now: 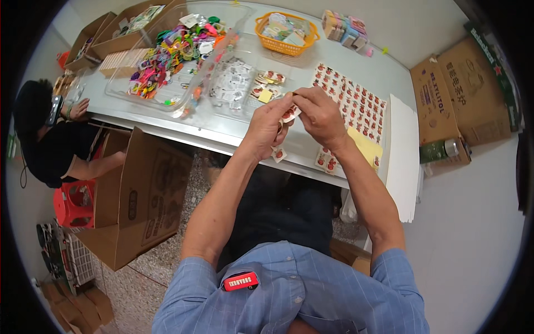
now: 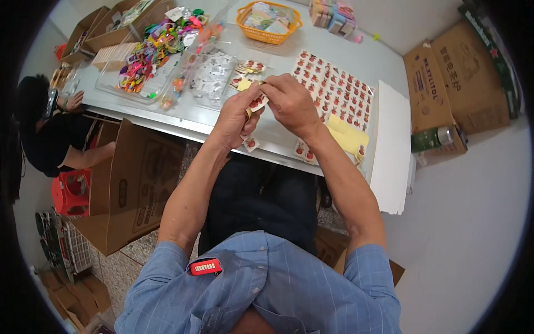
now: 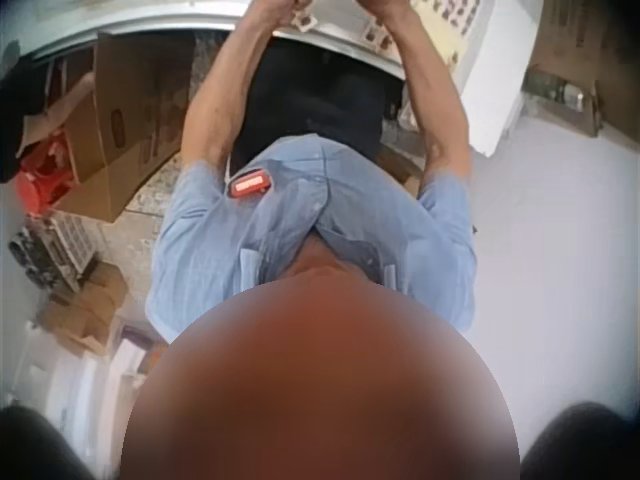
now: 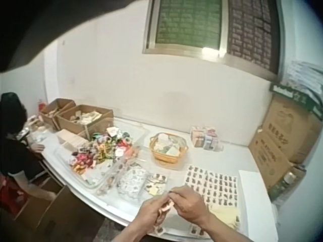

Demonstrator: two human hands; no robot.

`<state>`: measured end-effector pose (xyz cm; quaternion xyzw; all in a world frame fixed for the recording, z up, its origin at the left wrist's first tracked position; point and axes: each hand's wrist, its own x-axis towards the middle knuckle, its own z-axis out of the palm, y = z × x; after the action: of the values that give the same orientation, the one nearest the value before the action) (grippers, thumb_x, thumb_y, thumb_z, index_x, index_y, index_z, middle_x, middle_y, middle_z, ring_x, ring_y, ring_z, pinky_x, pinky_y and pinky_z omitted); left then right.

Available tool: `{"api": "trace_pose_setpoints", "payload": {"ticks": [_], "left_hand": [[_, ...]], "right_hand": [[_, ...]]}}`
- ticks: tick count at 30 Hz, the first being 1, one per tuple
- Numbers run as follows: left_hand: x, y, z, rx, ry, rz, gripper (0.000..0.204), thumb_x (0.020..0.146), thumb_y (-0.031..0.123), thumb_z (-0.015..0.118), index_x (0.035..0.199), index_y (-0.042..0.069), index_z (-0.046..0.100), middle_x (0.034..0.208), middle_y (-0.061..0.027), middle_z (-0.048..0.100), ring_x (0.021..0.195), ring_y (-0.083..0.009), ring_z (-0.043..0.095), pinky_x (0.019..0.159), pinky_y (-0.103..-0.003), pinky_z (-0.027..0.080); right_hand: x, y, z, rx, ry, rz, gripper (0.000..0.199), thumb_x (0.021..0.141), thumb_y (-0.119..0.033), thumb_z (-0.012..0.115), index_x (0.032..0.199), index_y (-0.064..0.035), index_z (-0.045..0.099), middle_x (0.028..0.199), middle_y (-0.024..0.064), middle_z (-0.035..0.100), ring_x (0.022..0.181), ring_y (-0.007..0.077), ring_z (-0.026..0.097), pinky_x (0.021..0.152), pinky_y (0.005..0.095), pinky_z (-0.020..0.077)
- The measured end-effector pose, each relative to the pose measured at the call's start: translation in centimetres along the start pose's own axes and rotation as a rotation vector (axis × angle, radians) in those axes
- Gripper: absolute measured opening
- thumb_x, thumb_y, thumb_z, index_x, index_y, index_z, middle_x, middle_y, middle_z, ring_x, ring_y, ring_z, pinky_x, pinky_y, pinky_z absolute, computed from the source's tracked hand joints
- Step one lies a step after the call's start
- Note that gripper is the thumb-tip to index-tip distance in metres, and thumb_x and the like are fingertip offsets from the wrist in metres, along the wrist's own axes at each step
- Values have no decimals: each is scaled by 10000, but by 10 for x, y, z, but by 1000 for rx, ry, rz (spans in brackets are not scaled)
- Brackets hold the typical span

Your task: Applying small stickers to individual objects on a workbench.

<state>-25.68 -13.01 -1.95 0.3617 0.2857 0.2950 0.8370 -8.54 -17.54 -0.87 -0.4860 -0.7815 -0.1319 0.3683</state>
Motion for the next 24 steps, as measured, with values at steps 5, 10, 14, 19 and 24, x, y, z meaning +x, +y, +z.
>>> {"api": "trace_pose_setpoints", "payload": {"ticks": [5,10,14,19,24], "left_hand": [[3,19,-30,-124,149,134,218,1020,267,611,1125,80,656,721,25,555,416,-30,355,361,-214,215],[4,28,-46,-167,235,135,215,1010,238,644,1154,79,625,715,25,548,413,-44,355,362,-222,224],[2,29,-56,-293,176,142,220,1022,253,645,1165,93,596,704,24,526,431,-49,372,364,-215,234],[-4,25,-67,-418,111,125,193,1030,261,636,1136,116,565,696,24,497,455,-48,384,366,-204,244],[-3,21,-63,-410,99,101,139,1041,289,609,1023,171,537,700,47,444,476,-43,364,364,-185,242]], "right_hand": [[32,-6,13,319,-245,185,498,857,-11,716,1346,-41,626,1398,134,575,1259,252,579,1057,345,488],[47,14,28,951,-217,558,409,974,-88,647,1375,-16,612,1337,90,636,1122,150,617,944,297,518],[57,35,48,799,-46,773,374,978,-124,681,1330,-7,630,919,21,739,758,89,641,703,239,528],[59,40,60,1007,36,880,344,946,-114,738,1247,19,637,931,52,744,802,76,661,690,238,536],[48,59,66,384,-24,546,405,977,-221,711,1287,24,621,1059,108,716,901,114,681,764,288,551]]}}
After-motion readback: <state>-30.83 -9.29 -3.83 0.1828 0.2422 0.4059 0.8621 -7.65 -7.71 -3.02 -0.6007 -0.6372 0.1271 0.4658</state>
